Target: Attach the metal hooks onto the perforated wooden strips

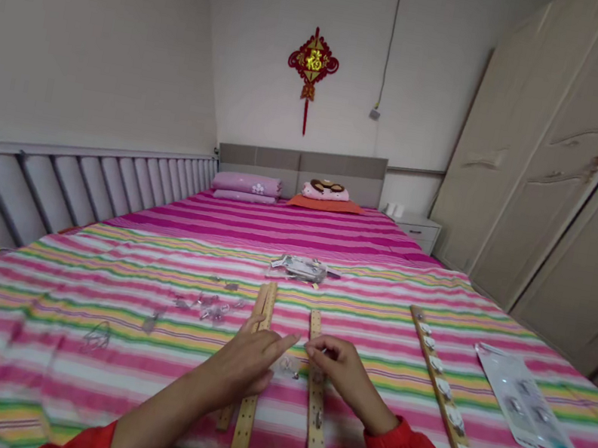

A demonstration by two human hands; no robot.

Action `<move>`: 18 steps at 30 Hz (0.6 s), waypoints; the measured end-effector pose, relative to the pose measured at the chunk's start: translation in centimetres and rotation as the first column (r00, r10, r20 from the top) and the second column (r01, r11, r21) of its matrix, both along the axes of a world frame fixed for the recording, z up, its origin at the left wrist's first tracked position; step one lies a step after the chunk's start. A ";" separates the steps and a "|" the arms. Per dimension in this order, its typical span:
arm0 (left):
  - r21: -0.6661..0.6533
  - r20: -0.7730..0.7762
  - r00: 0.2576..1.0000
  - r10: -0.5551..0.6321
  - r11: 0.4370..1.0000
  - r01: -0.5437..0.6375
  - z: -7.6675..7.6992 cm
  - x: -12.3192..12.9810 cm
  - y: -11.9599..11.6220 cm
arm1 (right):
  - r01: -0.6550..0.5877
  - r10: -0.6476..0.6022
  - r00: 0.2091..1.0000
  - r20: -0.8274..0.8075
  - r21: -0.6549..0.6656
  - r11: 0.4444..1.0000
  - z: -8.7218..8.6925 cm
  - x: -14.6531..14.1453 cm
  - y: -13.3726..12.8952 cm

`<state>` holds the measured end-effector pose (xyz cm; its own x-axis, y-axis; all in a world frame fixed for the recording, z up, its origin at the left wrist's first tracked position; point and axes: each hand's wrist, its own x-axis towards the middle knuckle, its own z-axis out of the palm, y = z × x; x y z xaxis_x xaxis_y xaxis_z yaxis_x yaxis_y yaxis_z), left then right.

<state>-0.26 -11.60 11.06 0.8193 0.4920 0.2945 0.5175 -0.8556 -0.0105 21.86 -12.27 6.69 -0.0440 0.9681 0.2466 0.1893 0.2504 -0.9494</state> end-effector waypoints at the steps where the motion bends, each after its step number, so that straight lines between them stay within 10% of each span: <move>1: 0.010 -0.010 1.000 -0.020 1.000 0.020 0.3 0.5 -0.1 | -0.070 0.069 0.997 -0.038 -0.020 0.997 0.3 -0.1 -0.1; 18: 0.012 -0.090 0.975 -0.202 0.979 0.203 3.0 6.0 4.2 | -0.177 0.154 0.981 -0.117 -0.219 0.960 3.0 4.1 1.3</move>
<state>5.77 -7.43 14.07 0.9244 0.3077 0.2255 0.3298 -0.9417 -0.0670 25.94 -10.98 9.71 -0.1947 0.9803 0.0321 0.0669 0.0459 -0.9967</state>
